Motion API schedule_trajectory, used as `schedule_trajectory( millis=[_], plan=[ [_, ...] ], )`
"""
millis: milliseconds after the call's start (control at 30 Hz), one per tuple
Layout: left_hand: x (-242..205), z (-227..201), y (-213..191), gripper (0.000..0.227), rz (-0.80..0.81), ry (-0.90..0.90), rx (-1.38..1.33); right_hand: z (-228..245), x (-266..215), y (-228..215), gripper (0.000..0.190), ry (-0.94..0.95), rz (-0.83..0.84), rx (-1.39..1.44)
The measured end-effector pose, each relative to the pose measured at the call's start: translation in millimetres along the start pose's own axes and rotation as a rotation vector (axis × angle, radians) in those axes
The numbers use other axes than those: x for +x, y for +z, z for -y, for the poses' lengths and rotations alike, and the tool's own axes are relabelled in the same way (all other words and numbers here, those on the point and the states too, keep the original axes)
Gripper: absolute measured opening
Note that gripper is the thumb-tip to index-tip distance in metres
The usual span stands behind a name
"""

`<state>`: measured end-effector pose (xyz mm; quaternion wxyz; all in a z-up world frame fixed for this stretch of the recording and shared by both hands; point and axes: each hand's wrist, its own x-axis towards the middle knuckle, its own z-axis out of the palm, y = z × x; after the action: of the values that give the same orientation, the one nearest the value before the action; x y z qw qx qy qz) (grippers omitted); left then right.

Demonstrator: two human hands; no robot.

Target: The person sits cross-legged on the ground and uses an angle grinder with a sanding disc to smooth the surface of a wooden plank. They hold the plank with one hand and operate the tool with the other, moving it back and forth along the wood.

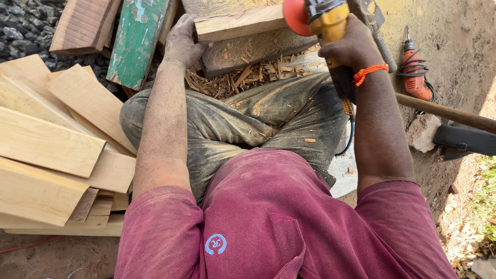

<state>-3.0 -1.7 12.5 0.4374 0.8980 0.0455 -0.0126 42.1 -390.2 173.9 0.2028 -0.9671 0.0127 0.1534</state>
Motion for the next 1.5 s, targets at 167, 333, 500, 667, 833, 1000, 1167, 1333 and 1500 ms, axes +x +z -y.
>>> schedule_trajectory(
  millis=[167, 333, 500, 667, 833, 1000, 1167, 1333, 1500],
  plan=[
    [1, 3, 2, 0.053, -0.025, 0.071, 0.053, 17, -4, 7, 0.080, 0.033, 0.053, -0.042],
    [1, 2, 0, 0.058, -0.009, 0.038, 0.035, 58, -1, 30, 0.081, -0.051, 0.142, -0.128],
    [0, -3, 2, 0.058, -0.009, 0.017, 0.030, 56, -6, 16, 0.085, -0.015, 0.114, -0.043],
    [-3, -5, -2, 0.057, -0.002, 0.008, 0.019, 58, -6, 16, 0.081, -0.040, 0.108, -0.084],
    [-1, -6, -3, 0.057, 0.003, 0.011, 0.030, 66, 5, 34, 0.082, -0.237, 0.090, -0.159],
    [-1, 0, 1, 0.061, -0.018, 0.030, 0.050, 59, -1, 15, 0.086, -0.081, 0.095, -0.144],
    [1, 3, 4, 0.063, -0.030, 0.042, 0.047, 78, -7, 27, 0.082, -0.044, 0.184, -0.093],
    [1, 4, 4, 0.061, -0.002, 0.025, 0.050, 98, -5, 38, 0.076, -0.184, 0.225, -0.127],
    [2, 8, 8, 0.065, -0.028, 0.042, 0.071, 82, -12, 10, 0.079, -0.018, 0.205, -0.038]
  ],
)
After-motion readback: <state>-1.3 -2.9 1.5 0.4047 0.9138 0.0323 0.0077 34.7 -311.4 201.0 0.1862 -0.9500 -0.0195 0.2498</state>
